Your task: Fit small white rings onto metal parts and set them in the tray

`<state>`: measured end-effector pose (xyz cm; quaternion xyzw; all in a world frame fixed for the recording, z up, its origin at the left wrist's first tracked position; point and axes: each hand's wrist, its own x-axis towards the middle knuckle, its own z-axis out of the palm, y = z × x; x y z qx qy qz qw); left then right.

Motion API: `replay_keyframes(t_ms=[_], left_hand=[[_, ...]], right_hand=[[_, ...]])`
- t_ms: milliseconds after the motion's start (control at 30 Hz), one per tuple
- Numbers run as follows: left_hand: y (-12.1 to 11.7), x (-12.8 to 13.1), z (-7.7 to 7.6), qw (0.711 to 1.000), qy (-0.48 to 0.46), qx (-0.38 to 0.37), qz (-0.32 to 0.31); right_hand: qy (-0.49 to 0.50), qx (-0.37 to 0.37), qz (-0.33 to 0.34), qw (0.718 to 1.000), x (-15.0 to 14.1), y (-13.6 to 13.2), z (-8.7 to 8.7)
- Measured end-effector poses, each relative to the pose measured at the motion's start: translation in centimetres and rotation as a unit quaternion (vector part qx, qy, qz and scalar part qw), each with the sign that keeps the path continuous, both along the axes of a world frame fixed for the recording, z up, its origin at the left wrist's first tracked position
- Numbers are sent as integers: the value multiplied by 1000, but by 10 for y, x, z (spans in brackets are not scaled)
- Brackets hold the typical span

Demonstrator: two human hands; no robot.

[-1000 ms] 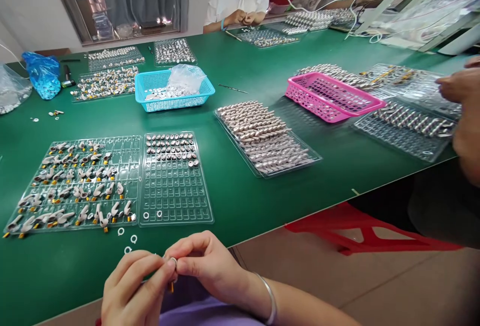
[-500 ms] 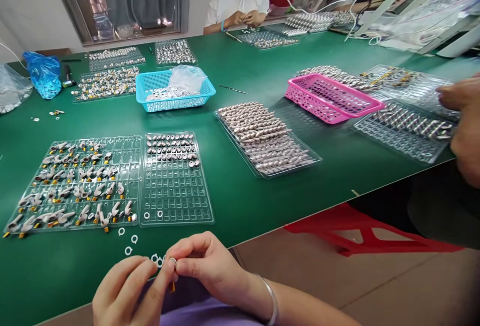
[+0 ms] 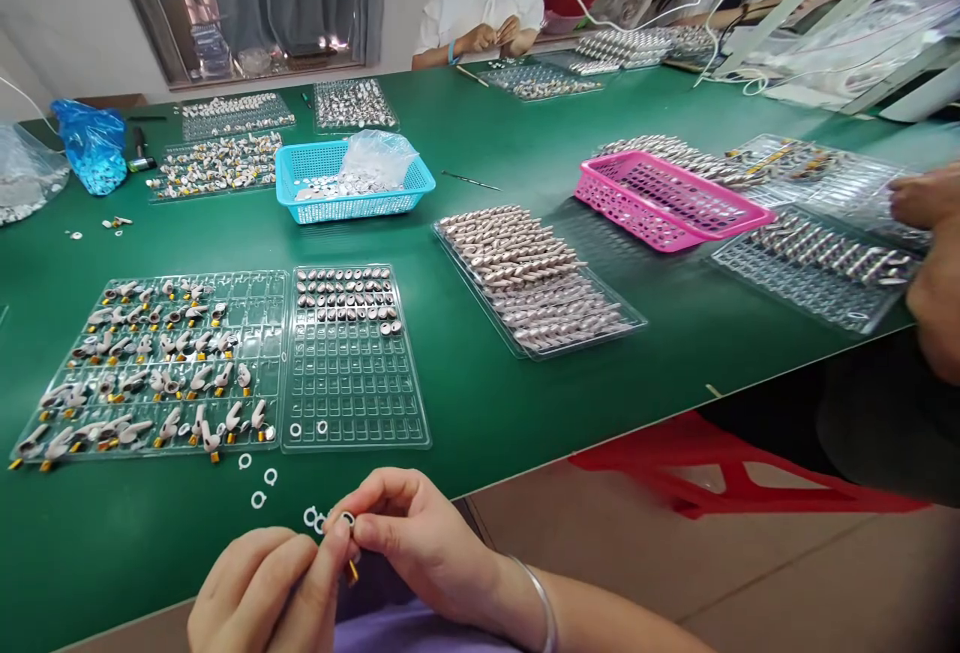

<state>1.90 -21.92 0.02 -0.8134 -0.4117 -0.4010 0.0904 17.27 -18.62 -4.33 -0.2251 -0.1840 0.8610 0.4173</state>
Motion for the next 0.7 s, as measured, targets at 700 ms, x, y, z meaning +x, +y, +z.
replay_keyframes(t_ms=[700], left_hand=[[1,0,1,996,-35,-70,-30]], right_hand=[[11,-35,6,999,-1,-2,1]])
